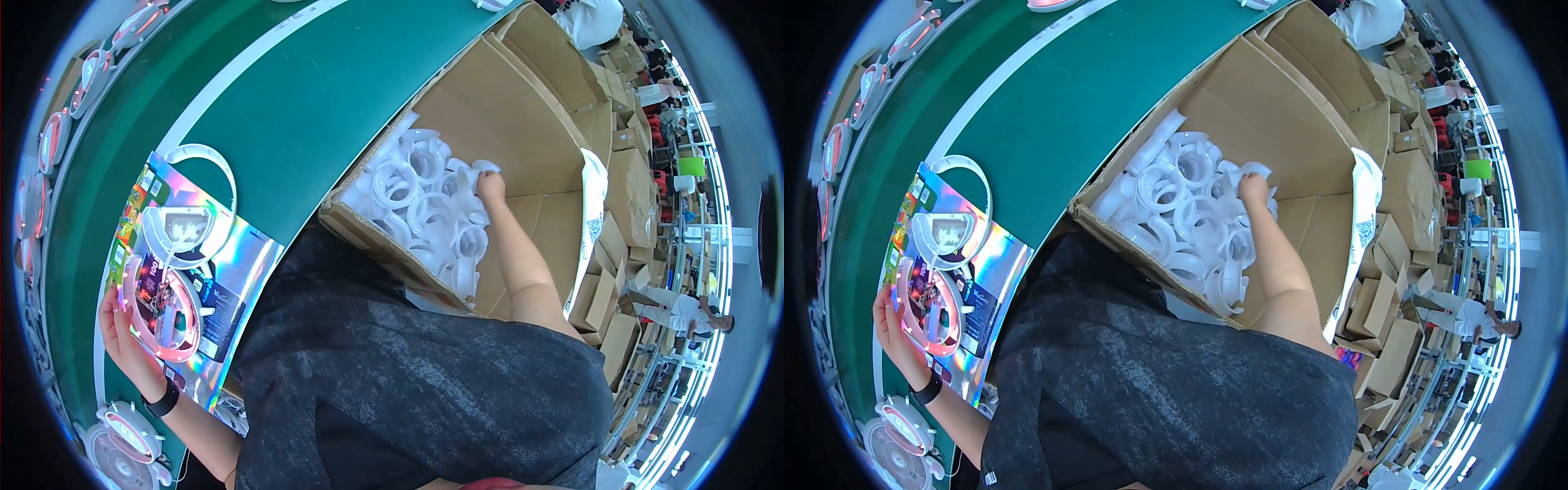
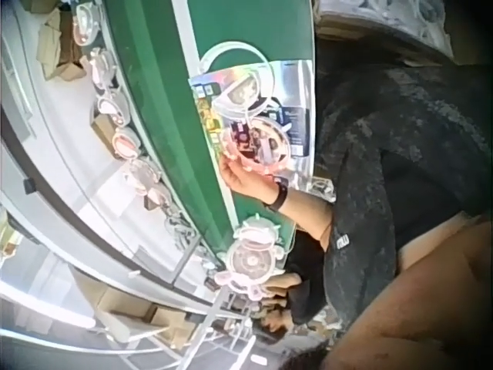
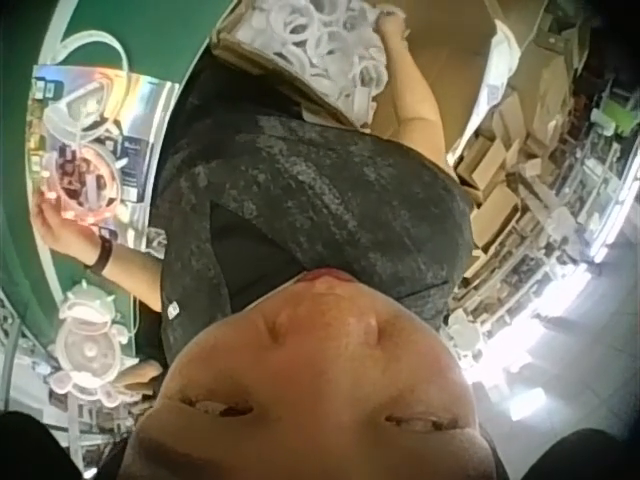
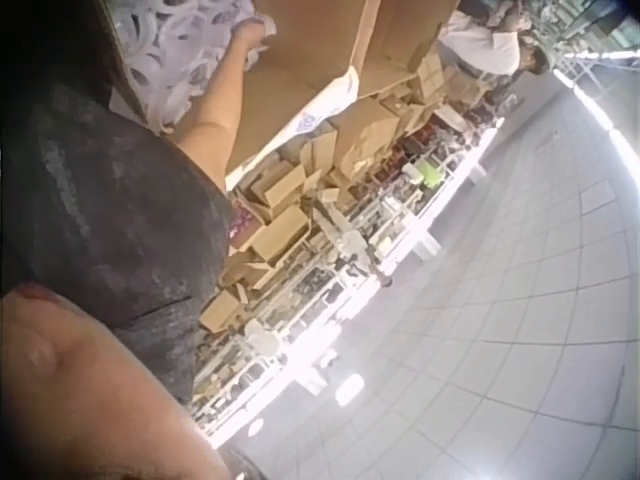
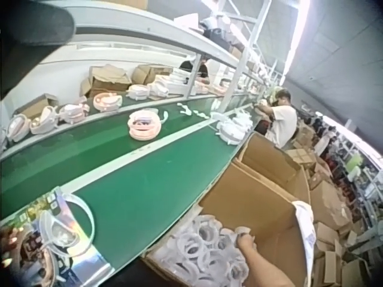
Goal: The person assembles small plastic fans with integrated LED rings by hand, combining fan housings, LED rings, circuit boards, wiring, and other plastic parts.
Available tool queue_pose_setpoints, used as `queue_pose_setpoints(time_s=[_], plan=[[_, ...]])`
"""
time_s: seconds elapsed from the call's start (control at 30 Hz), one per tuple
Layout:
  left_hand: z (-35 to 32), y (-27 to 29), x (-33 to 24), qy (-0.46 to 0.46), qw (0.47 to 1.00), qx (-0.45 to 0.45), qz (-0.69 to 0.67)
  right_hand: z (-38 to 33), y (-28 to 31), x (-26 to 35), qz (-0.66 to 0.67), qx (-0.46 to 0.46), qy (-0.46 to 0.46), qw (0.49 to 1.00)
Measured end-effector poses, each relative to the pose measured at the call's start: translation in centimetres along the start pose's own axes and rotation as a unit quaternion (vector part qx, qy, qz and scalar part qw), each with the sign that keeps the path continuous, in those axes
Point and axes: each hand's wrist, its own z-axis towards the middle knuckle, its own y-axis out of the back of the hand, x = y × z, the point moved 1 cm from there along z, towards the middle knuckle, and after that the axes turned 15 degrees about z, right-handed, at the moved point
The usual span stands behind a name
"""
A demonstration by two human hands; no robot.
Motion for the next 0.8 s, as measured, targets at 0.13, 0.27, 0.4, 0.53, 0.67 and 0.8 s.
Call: queue_pose_setpoints(time_s=[0.13, 0.27, 0.4, 0.53, 0.67, 0.8], plan=[[-1.4, 0.9, -0.6, -0.012, 0.998, -0.03, -0.046, 1.0, 7.5, 8.7, 0.307, 0.015, -0.125, 0.943], [-2.7, 2.0, 0.2, -0.027, 0.997, -0.064, -0.033, 0.8, 10.6, 13.1, 0.49, 0.083, -0.027, 0.868], [-3.9, 2.0, 1.1, -0.022, 0.995, -0.069, -0.066, 0.8, 12.3, 14.0, 0.503, 0.035, 0.073, 0.86], [-4.3, 2.1, 1.5, -0.04, 0.994, -0.067, -0.081, -2.0, 13.2, 15.1, 0.683, 0.054, 0.036, 0.728], [-4.0, 1.6, 0.3, -0.045, 0.992, -0.061, -0.099, -5.0, 15.8, 17.3, 0.729, -0.02, 0.06, 0.681], [-4.4, -0.2, -2.1, -0.116, 0.985, -0.018, -0.125, -12.8, 17.2, 26.5, 0.746, 0.313, 0.201, 0.553]])
